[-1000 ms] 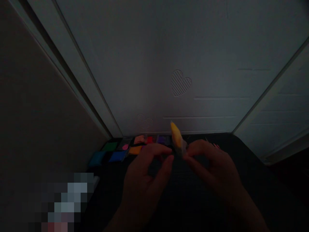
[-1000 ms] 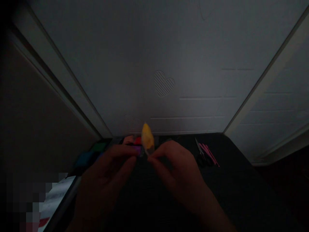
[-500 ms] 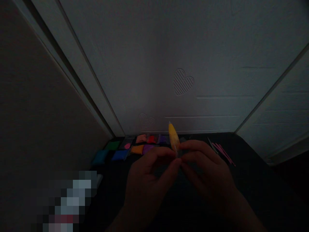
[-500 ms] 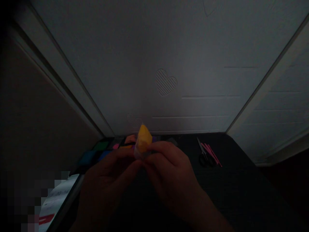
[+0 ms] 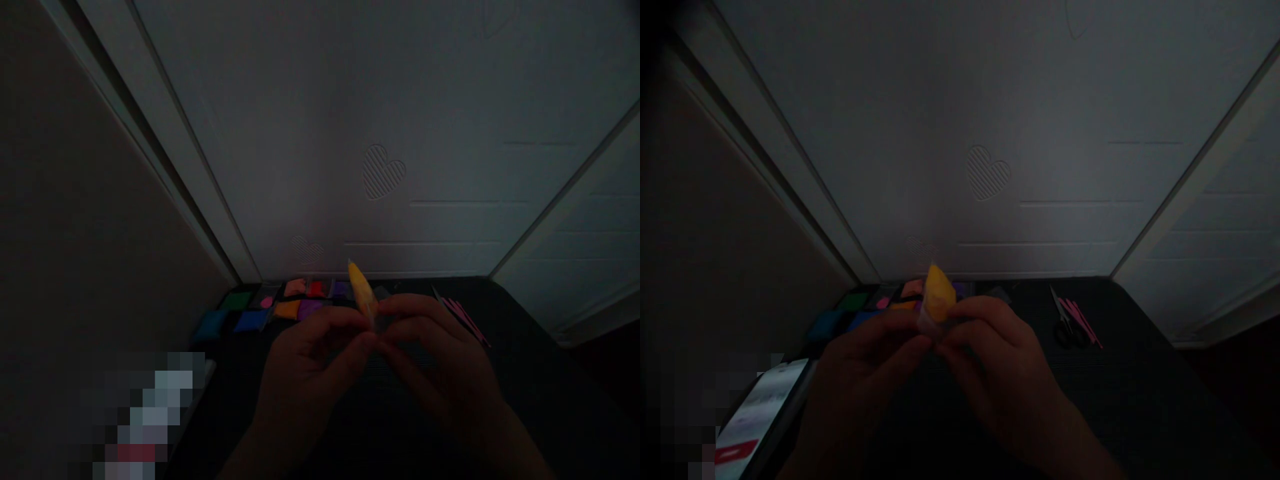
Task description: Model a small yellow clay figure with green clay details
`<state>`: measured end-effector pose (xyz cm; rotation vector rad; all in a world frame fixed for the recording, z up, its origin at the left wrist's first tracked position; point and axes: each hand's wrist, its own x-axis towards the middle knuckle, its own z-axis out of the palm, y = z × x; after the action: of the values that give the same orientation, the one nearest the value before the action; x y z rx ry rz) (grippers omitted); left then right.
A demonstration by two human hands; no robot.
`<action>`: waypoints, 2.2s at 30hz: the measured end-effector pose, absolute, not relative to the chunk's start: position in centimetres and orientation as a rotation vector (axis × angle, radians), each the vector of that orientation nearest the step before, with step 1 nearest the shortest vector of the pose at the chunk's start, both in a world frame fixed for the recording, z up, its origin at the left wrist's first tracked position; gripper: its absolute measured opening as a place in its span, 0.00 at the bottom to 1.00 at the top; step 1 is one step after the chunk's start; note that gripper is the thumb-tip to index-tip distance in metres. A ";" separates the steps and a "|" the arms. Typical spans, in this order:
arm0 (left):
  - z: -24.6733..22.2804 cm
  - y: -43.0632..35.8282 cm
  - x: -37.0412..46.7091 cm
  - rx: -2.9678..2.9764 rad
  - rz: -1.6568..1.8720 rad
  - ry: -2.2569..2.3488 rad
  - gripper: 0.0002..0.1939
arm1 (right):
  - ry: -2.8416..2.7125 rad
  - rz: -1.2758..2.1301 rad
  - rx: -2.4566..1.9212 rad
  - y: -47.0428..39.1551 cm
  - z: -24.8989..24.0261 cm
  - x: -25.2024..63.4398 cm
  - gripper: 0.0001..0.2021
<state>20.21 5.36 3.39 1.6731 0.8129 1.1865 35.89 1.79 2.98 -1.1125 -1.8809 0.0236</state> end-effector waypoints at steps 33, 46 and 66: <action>2.6 5.8 20.6 1.591 1.161 0.892 0.03 | -1.946 -0.235 -1.091 2.4 2.5 35.4 0.08; 3.0 5.1 20.6 1.636 1.172 0.816 0.02 | -1.861 -0.042 -1.080 1.7 2.6 35.7 0.09; 2.6 5.0 20.6 1.726 1.133 0.894 0.02 | -1.698 0.256 -1.171 1.8 3.1 35.5 0.06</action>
<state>20.63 5.04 2.61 1.7259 0.8941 1.1328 35.53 1.82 3.15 -1.1708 -1.6982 0.2561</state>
